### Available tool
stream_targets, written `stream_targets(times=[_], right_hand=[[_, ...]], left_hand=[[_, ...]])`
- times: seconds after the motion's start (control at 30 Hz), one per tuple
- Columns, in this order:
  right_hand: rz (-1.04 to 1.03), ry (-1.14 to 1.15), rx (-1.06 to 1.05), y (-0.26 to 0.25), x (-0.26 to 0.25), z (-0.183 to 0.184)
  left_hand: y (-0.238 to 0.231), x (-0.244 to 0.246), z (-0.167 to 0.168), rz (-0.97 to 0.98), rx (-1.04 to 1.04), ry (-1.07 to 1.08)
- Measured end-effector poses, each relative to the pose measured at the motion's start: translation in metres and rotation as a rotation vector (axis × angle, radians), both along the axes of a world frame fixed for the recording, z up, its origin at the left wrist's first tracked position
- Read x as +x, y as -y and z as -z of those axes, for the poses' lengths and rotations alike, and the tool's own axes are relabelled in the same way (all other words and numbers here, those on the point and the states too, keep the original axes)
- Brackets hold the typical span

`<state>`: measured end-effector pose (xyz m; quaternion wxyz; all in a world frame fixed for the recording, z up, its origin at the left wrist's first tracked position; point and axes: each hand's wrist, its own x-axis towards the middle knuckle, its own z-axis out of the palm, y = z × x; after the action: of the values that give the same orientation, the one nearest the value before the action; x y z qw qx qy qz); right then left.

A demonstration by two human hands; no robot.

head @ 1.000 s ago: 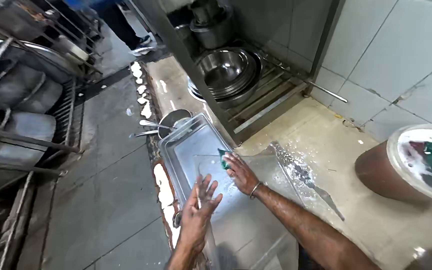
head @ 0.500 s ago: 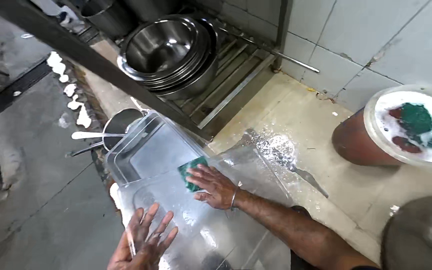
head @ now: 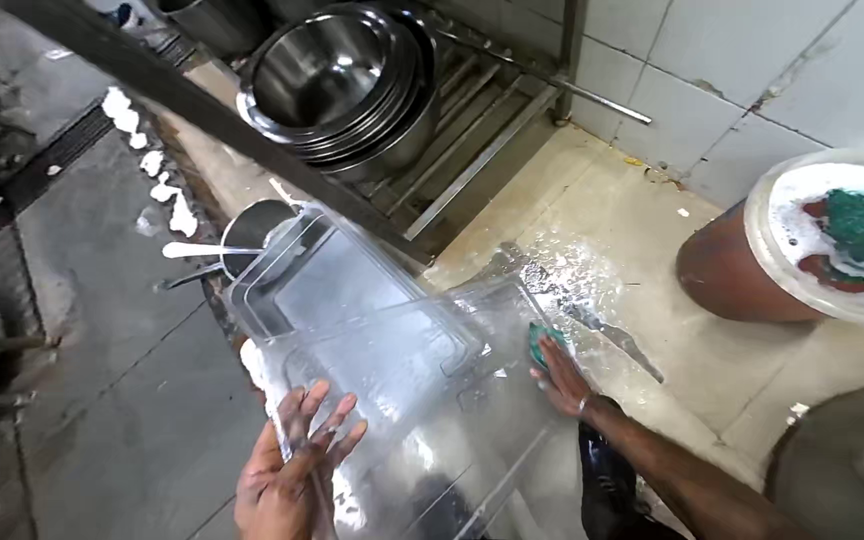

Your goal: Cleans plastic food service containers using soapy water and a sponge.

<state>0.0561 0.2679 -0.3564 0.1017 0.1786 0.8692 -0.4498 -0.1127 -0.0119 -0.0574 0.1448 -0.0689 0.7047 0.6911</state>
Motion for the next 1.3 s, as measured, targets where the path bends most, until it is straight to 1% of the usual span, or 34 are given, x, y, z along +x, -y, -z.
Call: stream_targets(times=[0.07, 0.13, 0.2, 0.27, 0.33, 0.37, 0.43, 0.47, 0.53, 0.6, 0.67, 0.7, 0.77, 0.87, 0.9, 0.93, 1.0, 1.07, 1.17, 1.23, 1.3], right_hand=[[-0.086, -0.125, -0.078, 0.034, 0.029, -0.037], [-0.263, -0.332, -0.139, 0.059, 0.027, -0.071], [-0.475, -0.48, -0.176, 0.072, -0.002, -0.109], [-0.632, -0.637, -0.153, 0.091, -0.044, -0.146], [-0.671, -0.803, -0.123, 0.112, -0.08, -0.17], [-0.636, -0.876, -0.141, 0.12, -0.092, -0.172], [-0.501, -0.958, -0.211, 0.125, -0.101, -0.162], [-0.446, -0.931, -0.211, 0.12, -0.099, -0.152], [-0.336, -0.796, -0.129, 0.1, -0.092, -0.122], [-0.21, -0.693, -0.012, 0.076, -0.086, -0.089], [-0.152, -0.581, 0.073, 0.059, -0.08, -0.072], [-0.144, -0.525, 0.092, 0.055, -0.08, -0.074], [-0.14, -0.426, 0.039, 0.056, -0.087, -0.092], [-0.208, -0.441, -0.123, 0.068, -0.1, -0.132], [-0.239, -0.469, -0.14, 0.069, -0.104, -0.137], [-0.264, -0.488, -0.133, 0.068, -0.105, -0.136], [-0.277, -0.514, -0.018, 0.061, -0.103, -0.123], [-0.28, -0.447, 0.112, 0.049, -0.097, -0.107], [-0.253, -0.369, 0.195, 0.028, -0.09, -0.086], [-0.174, -0.371, 0.191, 0.032, -0.087, -0.077], [0.006, -0.373, 0.154, 0.047, -0.081, -0.066]], left_hand=[[-0.001, 0.001, 0.002, -0.017, -0.023, -0.034], [-0.001, 0.0, 0.002, -0.031, -0.021, -0.045], [0.0, 0.001, 0.004, -0.044, -0.017, -0.031], [0.001, 0.001, 0.003, -0.051, -0.027, -0.029], [-0.001, 0.003, 0.002, -0.038, -0.082, -0.062], [-0.002, 0.003, 0.002, -0.04, -0.098, -0.074], [-0.002, 0.003, 0.0, -0.05, -0.099, -0.059], [-0.001, 0.002, 0.0, -0.049, -0.061, -0.038], [0.0, 0.003, -0.001, -0.041, -0.03, -0.01], [-0.002, 0.003, -0.002, -0.04, -0.048, -0.007], [-0.003, 0.003, -0.002, -0.05, -0.064, -0.007], [-0.003, 0.002, -0.002, -0.057, -0.068, -0.005], [-0.003, -0.001, -0.003, -0.059, -0.074, -0.004], [-0.002, -0.004, -0.002, -0.052, -0.071, 0.0], [-0.002, -0.003, -0.001, -0.056, -0.068, 0.003], [-0.001, -0.001, -0.001, -0.066, -0.065, 0.01], [-0.003, -0.001, -0.002, -0.069, -0.059, 0.017], [-0.005, -0.001, -0.003, -0.08, -0.066, 0.019], [-0.005, -0.002, -0.004, -0.086, -0.07, 0.023], [-0.004, -0.004, -0.002, -0.087, -0.075, 0.034], [-0.003, -0.003, -0.002, -0.103, -0.07, 0.055]])
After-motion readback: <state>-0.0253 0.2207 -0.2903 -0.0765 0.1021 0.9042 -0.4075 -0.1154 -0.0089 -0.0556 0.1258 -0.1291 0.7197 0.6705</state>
